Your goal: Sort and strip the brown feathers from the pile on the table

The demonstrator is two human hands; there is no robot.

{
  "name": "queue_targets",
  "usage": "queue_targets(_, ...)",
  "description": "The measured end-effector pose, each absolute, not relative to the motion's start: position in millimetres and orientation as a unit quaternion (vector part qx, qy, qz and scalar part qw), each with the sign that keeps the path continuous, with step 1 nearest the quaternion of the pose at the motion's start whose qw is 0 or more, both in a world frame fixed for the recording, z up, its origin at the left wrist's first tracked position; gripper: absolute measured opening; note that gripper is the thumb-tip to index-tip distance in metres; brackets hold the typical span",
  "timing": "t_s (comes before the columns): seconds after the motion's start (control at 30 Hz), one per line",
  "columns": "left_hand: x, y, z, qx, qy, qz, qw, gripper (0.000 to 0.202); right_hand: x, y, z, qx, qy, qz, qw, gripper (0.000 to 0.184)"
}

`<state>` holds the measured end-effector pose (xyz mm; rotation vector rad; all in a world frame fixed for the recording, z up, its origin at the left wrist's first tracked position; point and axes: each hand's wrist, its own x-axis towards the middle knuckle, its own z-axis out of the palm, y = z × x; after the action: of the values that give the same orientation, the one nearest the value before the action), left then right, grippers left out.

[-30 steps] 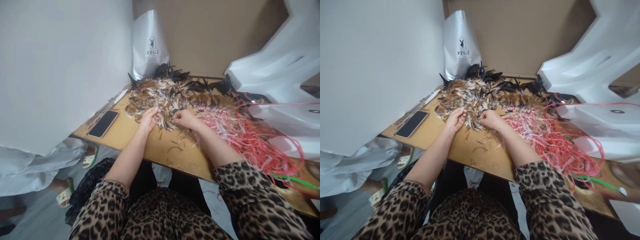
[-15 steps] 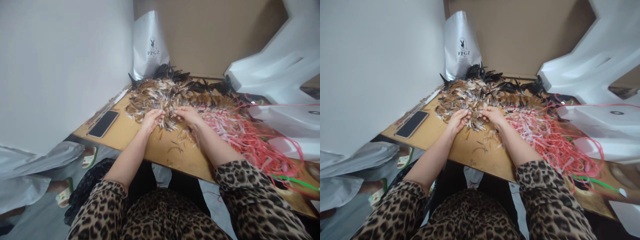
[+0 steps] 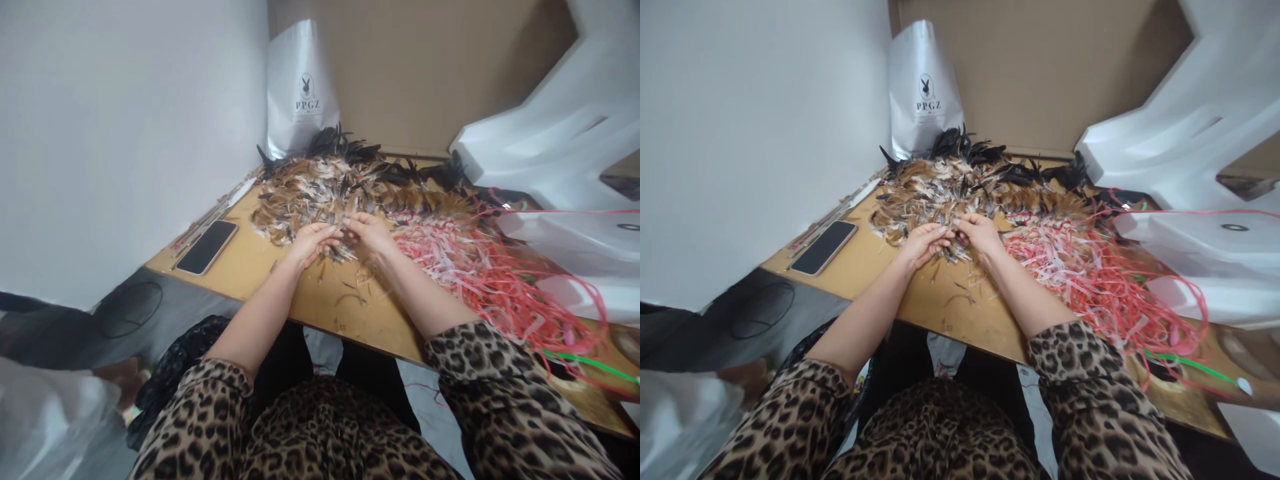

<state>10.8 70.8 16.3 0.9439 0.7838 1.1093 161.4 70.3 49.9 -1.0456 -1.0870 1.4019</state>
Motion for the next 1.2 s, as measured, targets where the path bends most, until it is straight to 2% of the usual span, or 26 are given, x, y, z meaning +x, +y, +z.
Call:
queue_targets(0.53, 15.0, 67.3, 22.5, 0.435, 0.384, 0.488, 0.652, 0.019, 158.1, 69.5, 46.8, -0.419, -0.458, 0.582, 0.525, 0.029)
queue_targets(1.2, 13.8, 65.7, 23.4, 0.458, 0.388, 0.476, 0.643, 0.022, 166.2, 69.8, 55.5, -0.453, -0.522, 0.549, 0.47, 0.026)
